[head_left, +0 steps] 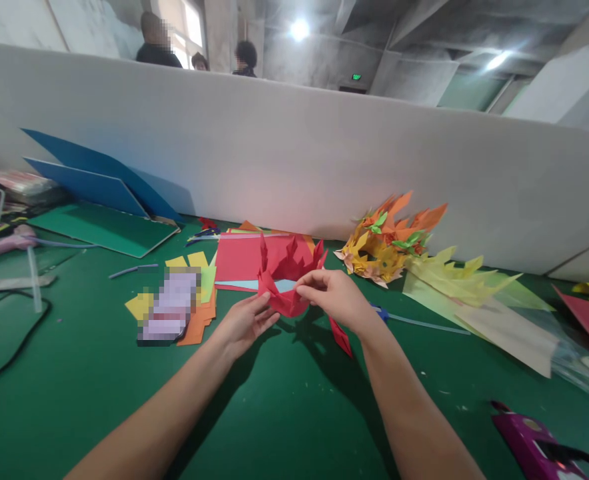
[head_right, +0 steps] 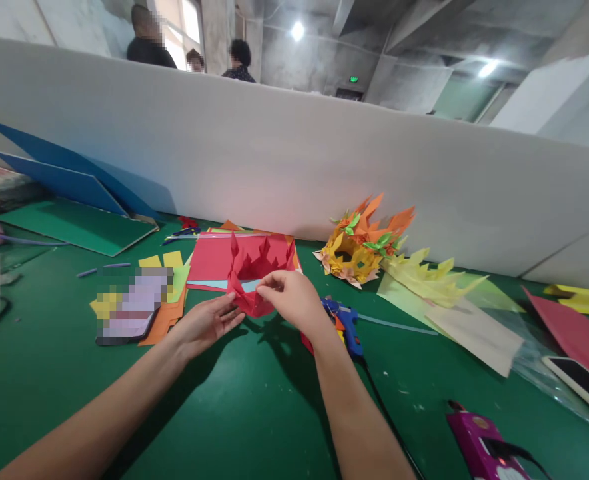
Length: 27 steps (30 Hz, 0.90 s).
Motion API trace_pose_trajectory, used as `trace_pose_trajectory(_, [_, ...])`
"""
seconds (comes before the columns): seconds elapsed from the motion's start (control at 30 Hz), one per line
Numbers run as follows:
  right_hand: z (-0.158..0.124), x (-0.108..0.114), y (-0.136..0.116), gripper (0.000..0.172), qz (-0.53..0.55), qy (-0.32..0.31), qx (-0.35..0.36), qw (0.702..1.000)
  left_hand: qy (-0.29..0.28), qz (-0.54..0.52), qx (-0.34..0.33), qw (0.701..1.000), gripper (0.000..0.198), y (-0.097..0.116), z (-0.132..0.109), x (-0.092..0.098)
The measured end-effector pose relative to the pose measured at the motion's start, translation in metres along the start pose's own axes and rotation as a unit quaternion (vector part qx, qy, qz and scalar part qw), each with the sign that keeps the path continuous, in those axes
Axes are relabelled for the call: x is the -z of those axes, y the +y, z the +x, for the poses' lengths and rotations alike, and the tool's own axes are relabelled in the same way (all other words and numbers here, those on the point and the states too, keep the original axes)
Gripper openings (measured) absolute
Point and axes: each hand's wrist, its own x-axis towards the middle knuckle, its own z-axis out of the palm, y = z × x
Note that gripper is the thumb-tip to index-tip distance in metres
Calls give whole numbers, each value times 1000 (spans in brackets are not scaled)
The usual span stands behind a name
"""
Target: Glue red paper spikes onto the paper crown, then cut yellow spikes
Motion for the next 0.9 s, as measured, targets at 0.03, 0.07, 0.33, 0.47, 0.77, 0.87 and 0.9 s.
trace_pose_trajectory(0.03, [0, 1, -1, 14, 8, 10, 4, 1000, -9, -8, 2, 1000, 12, 0, -1, 0])
trace_pose_trajectory(0.07, [0, 1, -1, 14, 20, 20, 9, 1000, -18, -14, 3, 1000, 11, -1, -2, -1])
trace_pose_trajectory(0.33, [2, 2, 2, 14, 88, 0, 20, 996, -47, -28, 38, 998, 18, -1, -10, -10])
trace_pose_trajectory(0.47, [-2, 6, -2, 14, 64, -11, 13, 998, -57, -28, 60, 996, 12, -2, -9, -8])
trace_pose_trajectory(0.77, [0, 11, 0, 14, 121, 106, 23, 987, -77, -11, 21, 997, 8, -14, -5, -5])
trace_pose_trajectory(0.87, [2, 12, 4, 12, 74, 134, 20, 988, -80, -21, 14, 996, 9, -16, -5, -5])
trace_pose_trajectory(0.9, [2, 12, 4, 11, 50, 138, 18, 989, -80, -23, 12, 996, 9, -16, -5, -5])
